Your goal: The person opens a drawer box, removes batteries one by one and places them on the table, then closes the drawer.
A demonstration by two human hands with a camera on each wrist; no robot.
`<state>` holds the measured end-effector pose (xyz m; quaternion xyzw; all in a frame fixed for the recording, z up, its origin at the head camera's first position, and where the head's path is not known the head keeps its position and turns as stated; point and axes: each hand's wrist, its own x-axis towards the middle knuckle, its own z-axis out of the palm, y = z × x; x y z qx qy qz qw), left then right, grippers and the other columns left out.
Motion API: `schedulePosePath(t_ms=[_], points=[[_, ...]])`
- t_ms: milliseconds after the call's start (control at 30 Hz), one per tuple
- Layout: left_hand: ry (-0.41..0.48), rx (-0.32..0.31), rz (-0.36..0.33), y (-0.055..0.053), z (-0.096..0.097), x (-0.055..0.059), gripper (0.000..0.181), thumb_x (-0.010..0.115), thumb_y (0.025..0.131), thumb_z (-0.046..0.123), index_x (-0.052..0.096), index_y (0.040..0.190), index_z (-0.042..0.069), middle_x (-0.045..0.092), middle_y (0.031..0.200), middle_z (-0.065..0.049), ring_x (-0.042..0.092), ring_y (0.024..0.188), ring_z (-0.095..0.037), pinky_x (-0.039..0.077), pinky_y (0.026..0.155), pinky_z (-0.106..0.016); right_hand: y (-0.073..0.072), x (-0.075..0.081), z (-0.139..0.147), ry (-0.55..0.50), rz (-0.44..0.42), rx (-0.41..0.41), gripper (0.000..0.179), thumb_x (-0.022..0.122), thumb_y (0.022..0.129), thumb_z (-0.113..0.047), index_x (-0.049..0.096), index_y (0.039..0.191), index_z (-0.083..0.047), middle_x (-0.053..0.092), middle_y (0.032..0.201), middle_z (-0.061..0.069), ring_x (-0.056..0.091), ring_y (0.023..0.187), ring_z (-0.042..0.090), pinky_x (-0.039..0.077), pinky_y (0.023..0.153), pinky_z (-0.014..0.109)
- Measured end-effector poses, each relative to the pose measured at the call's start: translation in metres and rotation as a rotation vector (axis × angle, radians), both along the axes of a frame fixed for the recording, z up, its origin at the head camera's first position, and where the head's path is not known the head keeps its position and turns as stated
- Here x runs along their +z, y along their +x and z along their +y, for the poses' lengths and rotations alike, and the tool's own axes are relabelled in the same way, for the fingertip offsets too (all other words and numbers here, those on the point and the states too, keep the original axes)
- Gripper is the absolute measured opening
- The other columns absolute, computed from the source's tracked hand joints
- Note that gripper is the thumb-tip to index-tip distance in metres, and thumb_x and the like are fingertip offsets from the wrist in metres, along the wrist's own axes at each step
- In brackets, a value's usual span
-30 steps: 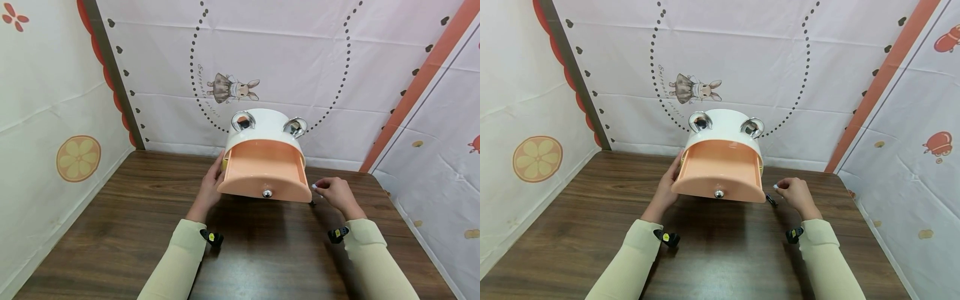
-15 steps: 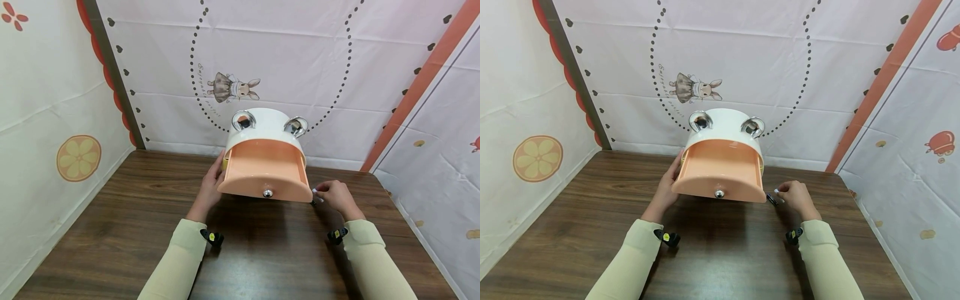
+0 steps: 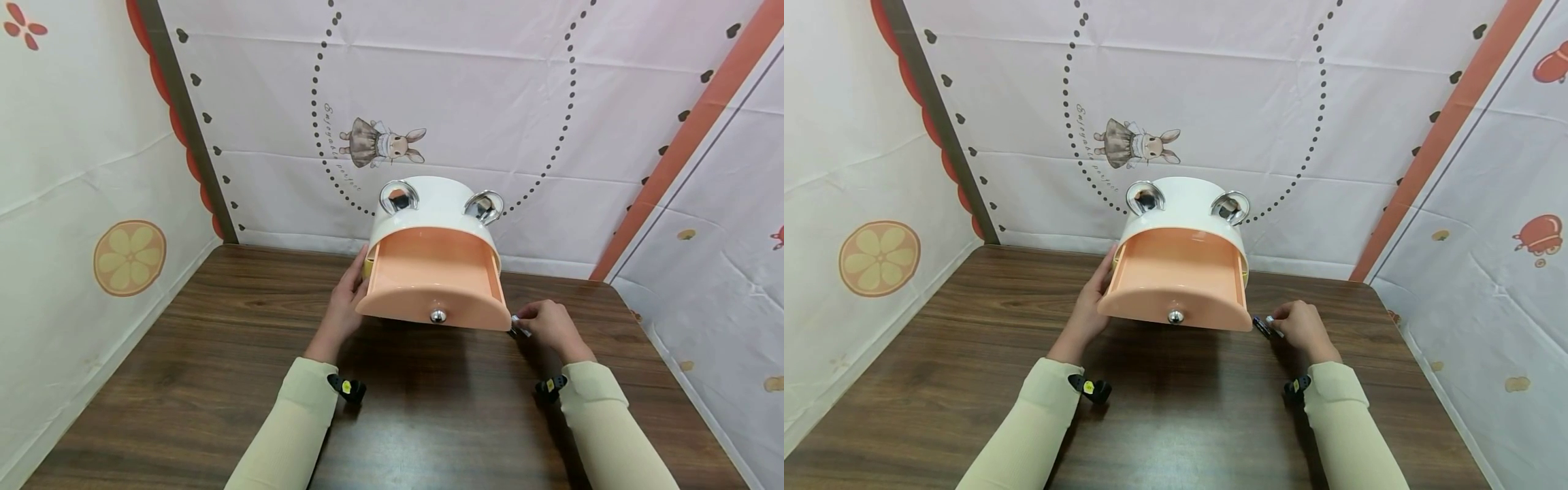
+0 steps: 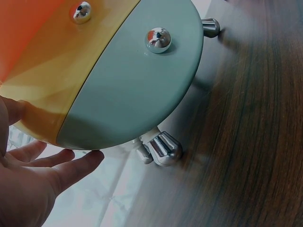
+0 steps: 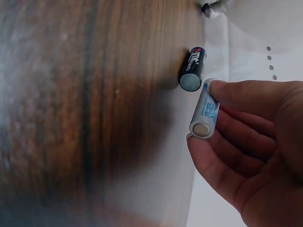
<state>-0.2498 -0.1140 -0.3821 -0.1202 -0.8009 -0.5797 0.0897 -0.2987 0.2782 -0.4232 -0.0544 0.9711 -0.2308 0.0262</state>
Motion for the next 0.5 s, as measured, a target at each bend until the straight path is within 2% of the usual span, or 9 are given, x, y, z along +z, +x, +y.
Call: schedulePosePath(t_ms=[133,500], points=[[0.005,0.0,-0.012,-0.0002,0.0,-0.0006,0.057,0.041,0.104,0.023,0.019,0.156,0.024,0.028,0.158,-0.012,0.04,0.138,-0.032,0.039,0.109,-0.051,0.0003,-0.0029,0.0011,0.008,-0.007,0.0,0.015,0.069,0.089,-0.017,0.076,0.094,-0.005,0.073,0.083,0.006,0.059,0.07,0.016,0.048,0.059,0.03],[0.005,-0.006,0.027,0.0009,0.0008,0.0012,0.057,0.041,0.104,0.021,0.019,0.157,0.02,0.027,0.158,-0.013,0.038,0.14,-0.032,0.037,0.11,-0.051,0.0022,-0.0039,0.0014,0.034,0.021,0.02,0.015,0.068,0.088,-0.015,0.077,0.094,-0.005,0.073,0.082,0.007,0.057,0.066,0.015,0.047,0.057,0.029]])
